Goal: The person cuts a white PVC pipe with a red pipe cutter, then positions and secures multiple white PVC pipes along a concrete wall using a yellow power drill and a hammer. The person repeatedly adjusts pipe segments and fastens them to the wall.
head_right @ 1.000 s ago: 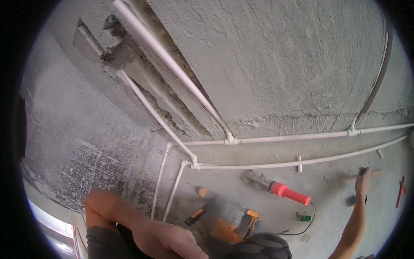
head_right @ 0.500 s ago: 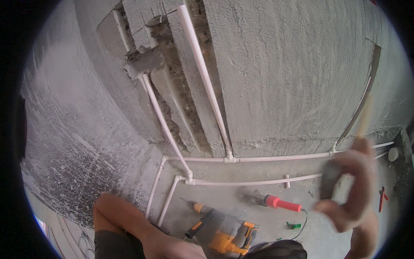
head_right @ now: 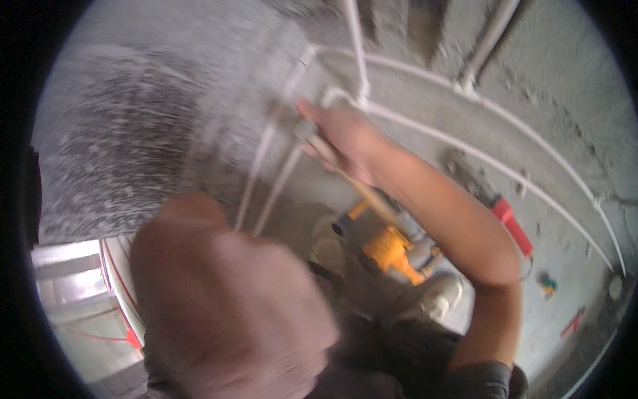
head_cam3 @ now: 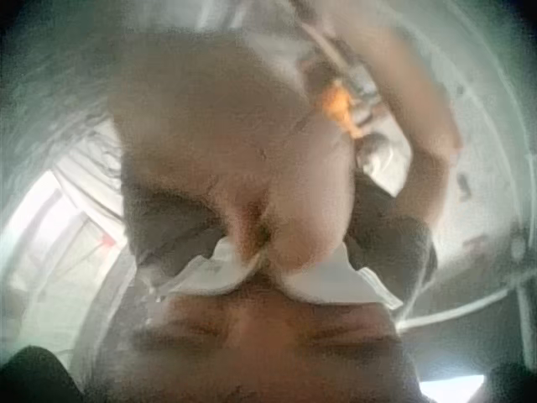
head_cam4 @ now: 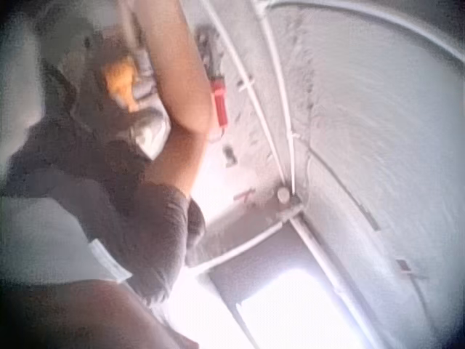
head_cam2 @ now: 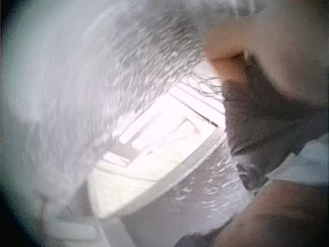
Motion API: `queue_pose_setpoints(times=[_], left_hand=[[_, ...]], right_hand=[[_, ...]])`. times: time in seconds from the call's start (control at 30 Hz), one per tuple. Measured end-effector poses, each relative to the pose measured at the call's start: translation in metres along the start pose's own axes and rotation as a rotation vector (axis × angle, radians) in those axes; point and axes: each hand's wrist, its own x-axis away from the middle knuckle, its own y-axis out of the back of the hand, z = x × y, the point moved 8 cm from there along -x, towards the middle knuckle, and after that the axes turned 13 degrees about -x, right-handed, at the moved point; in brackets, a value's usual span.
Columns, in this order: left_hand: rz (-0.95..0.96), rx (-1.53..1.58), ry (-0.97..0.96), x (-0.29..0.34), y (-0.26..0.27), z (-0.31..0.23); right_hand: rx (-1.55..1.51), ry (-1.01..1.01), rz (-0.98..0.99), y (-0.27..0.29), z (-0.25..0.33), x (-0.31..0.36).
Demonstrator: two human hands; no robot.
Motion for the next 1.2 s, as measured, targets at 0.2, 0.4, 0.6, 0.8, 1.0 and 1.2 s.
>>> queue_pose_setpoints(times=[0.2, 0.4, 0.6, 0.8, 1.0, 1.2], left_hand=[[0.014, 0.060, 0.074, 0.010, 0.023, 0.013], [-0.006, -0.067, 0.191, 0.009, 0.051, 0.030], [-0.426, -1.158, 0.583, 0.020, 0.186, 0.033], [-0.660, -1.344, 0.949, 0.108, 0.314, 0.050], [-0.349, -1.883, 1.014, 0.106, 0.353, 0.093], [-0.205, -1.820, 1.087, 0.108, 0.416, 0.137]], right_hand=[[-0.666, -0.002, 0.086, -0.001, -0.042, -0.056], [-0.427, 0.295, 0.262, -0.011, -0.052, -0.054], [-0.360, -0.044, 0.089, 0.000, -0.140, -0.082], [-0.786, 0.042, 0.270, -0.033, -0.131, -0.077], [-0.699, 0.187, 0.021, -0.025, -0.101, -0.065], [-1.070, 0.142, 0.033, -0.070, -0.107, -0.084]])
